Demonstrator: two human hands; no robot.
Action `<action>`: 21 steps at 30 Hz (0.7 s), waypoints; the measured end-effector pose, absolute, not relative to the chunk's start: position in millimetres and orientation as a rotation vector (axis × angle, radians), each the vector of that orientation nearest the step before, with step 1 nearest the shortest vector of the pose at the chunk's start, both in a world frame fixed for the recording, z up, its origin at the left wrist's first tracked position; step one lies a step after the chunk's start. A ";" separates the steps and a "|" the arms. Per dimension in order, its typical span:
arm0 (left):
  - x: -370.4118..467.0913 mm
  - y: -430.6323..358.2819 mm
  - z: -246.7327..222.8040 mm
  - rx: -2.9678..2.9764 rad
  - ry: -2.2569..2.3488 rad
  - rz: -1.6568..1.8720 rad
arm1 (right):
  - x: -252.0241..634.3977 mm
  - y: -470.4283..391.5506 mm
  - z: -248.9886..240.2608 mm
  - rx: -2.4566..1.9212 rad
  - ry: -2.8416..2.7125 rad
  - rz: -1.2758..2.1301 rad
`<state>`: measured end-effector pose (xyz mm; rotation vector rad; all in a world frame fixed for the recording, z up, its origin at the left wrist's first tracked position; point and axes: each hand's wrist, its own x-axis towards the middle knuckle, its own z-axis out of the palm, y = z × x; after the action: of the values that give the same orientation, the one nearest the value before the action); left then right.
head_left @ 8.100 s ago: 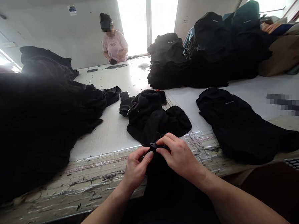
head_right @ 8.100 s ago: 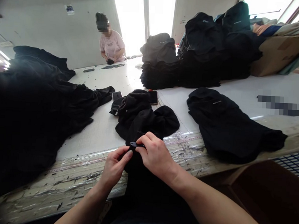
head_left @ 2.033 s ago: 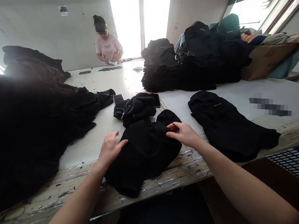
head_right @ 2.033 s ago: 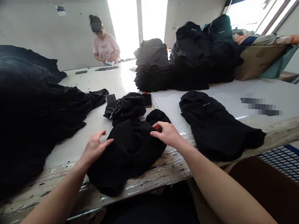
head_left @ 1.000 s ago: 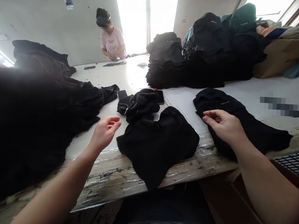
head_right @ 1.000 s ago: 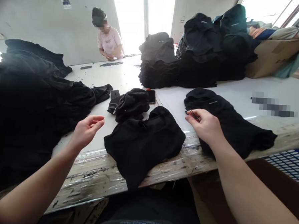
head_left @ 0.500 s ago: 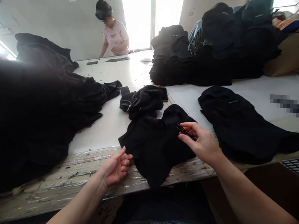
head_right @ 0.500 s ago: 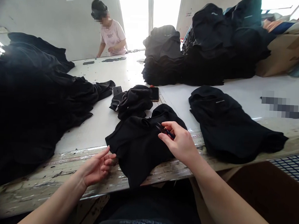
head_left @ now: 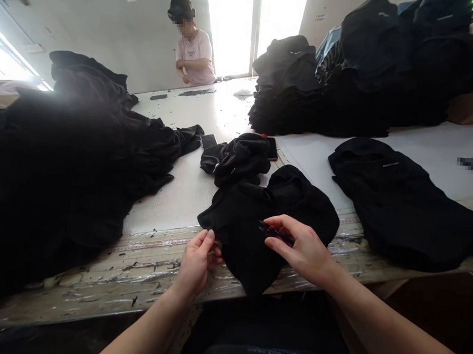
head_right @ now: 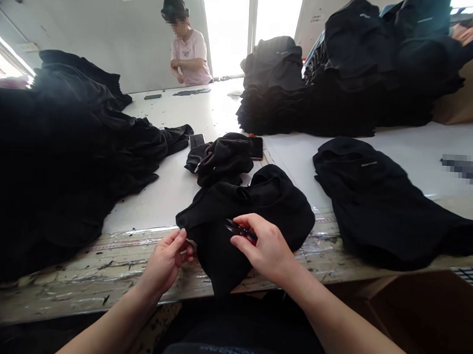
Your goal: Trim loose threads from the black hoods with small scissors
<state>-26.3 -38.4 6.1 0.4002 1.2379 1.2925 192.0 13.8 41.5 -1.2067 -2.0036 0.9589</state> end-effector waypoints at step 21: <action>-0.5 -58.0 20.4 1.233 1.572 1.235 | 157.6 6.8 46.0 -1.079 -2.043 1.069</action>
<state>-0.5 -58.0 20.4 1.2328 1.5723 1.2347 157.6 6.8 46.0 -1.0786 -2.0431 1.0689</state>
